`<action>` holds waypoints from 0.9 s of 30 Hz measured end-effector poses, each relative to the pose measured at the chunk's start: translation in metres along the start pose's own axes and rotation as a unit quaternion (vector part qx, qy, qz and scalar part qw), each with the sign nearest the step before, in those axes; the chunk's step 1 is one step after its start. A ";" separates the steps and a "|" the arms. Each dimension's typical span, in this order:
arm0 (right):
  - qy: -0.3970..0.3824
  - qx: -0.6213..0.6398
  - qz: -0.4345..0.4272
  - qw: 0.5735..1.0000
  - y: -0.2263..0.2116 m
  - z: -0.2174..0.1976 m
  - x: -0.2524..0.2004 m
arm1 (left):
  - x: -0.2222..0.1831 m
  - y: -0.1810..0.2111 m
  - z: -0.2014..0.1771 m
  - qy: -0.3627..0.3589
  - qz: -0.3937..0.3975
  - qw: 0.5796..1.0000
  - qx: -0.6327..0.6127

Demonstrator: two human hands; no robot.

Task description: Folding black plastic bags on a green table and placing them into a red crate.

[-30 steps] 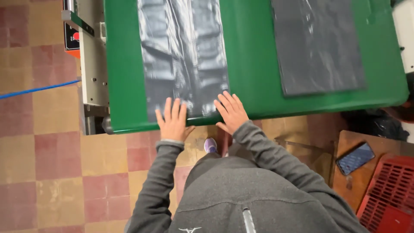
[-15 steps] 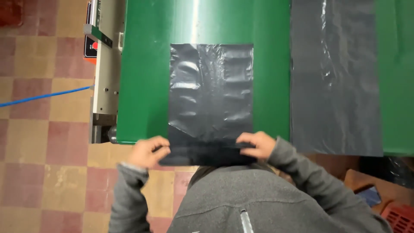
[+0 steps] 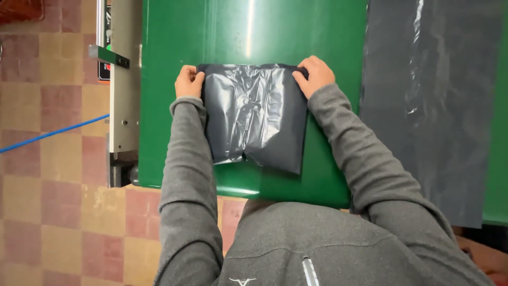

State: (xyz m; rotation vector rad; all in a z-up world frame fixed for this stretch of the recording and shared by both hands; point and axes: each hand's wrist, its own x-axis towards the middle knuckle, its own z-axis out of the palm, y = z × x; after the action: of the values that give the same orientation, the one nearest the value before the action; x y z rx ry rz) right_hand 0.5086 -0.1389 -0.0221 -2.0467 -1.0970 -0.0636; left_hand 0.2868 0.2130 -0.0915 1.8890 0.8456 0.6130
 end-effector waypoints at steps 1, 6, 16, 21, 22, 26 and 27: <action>-0.003 0.003 0.004 1.000 -0.001 -0.002 -0.001 | -0.002 0.005 -0.002 -0.002 -0.005 1.000 0.004; -0.049 0.073 0.147 0.985 -0.011 -0.014 -0.006 | -0.013 0.003 -0.012 0.039 -0.018 0.998 0.045; -0.161 0.276 0.307 0.896 -0.070 -0.043 -0.189 | -0.191 0.026 -0.095 -0.076 -0.224 0.971 -0.024; -0.061 0.197 0.185 0.961 -0.133 -0.040 -0.234 | -0.259 0.046 -0.090 0.002 -0.136 0.991 0.013; -0.054 0.191 0.178 0.964 -0.133 -0.035 -0.233 | -0.255 0.051 -0.083 0.002 -0.127 0.992 0.006; -0.009 0.181 0.224 0.957 -0.123 -0.022 -0.231 | -0.250 0.055 -0.065 0.076 -0.039 0.994 0.069; -0.010 0.150 0.289 0.946 -0.119 -0.019 -0.233 | -0.250 0.052 -0.063 0.085 -0.014 0.989 0.120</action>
State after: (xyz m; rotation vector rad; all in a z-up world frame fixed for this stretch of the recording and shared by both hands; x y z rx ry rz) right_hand 0.2832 -0.2733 -0.0253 -2.0066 -0.4449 0.3967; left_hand 0.0983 0.0389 -0.0330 2.0570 1.0945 0.6874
